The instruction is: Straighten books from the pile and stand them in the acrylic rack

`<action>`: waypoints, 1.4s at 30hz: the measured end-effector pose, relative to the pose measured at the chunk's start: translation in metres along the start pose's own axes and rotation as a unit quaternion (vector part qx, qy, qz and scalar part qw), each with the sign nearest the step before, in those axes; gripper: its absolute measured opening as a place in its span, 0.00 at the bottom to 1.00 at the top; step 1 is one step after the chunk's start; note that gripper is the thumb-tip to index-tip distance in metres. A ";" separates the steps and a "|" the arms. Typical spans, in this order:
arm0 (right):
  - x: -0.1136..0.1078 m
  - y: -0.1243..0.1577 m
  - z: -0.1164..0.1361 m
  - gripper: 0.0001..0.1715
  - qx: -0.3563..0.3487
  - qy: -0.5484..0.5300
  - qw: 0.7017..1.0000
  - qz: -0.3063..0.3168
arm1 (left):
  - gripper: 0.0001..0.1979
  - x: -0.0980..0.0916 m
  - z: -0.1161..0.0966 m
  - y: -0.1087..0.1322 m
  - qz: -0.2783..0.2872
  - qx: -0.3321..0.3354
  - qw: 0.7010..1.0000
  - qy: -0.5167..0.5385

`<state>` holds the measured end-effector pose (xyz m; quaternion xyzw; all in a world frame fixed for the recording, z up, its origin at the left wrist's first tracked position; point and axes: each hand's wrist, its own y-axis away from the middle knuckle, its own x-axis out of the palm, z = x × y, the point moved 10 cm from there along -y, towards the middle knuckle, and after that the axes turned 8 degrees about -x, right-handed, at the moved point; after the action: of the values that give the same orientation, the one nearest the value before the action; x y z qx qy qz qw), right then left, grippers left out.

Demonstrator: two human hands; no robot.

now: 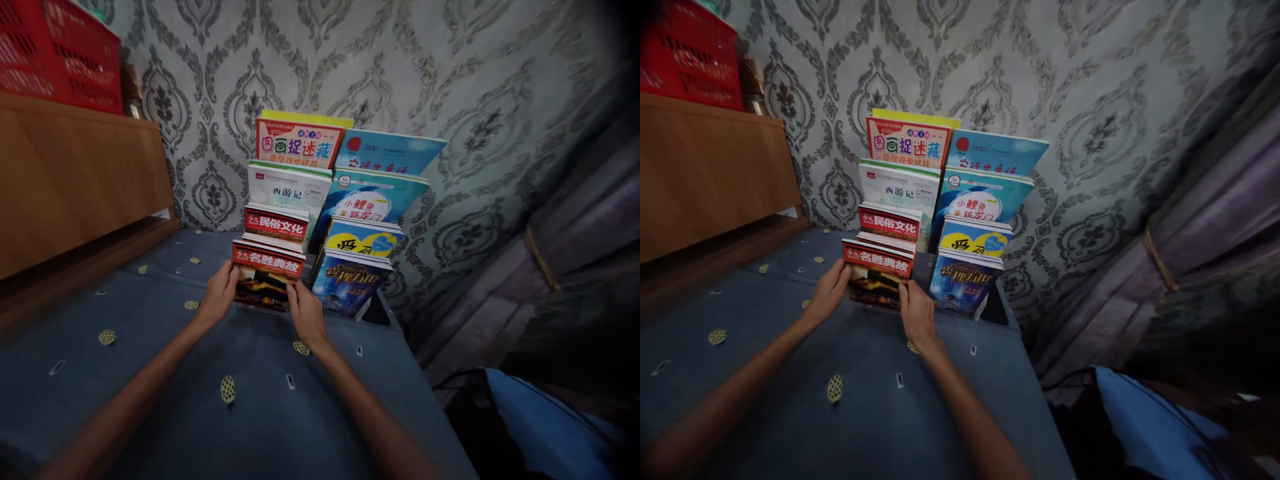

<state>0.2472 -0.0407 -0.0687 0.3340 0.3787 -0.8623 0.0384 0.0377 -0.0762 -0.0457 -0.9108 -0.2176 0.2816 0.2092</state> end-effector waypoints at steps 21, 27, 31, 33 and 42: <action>-0.017 -0.016 0.002 0.16 -0.088 -0.053 0.994 -0.033 | 0.19 0.002 -0.031 -0.015 -0.052 0.096 0.994 0.029; -0.009 -0.016 -0.004 0.13 -0.090 -0.063 0.994 -0.002 | 0.20 0.011 -0.013 -0.021 -0.036 0.072 0.997 0.019; -0.018 -0.018 -0.007 0.11 -0.074 -0.038 0.996 -0.030 | 0.18 0.013 -0.008 -0.027 -0.043 0.070 0.997 0.008; -0.022 -0.018 -0.006 0.12 -0.076 -0.047 0.995 -0.045 | 0.18 0.013 -0.004 -0.031 -0.050 0.065 0.997 0.007; -0.023 -0.021 -0.006 0.13 -0.071 -0.099 0.991 -0.061 | 0.16 0.013 0.002 -0.037 -0.045 0.072 0.996 0.022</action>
<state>0.2617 -0.0261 -0.0449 0.2193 0.4533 -0.8627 0.0466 0.0355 -0.0392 -0.0342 -0.8887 -0.2331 0.2666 0.2913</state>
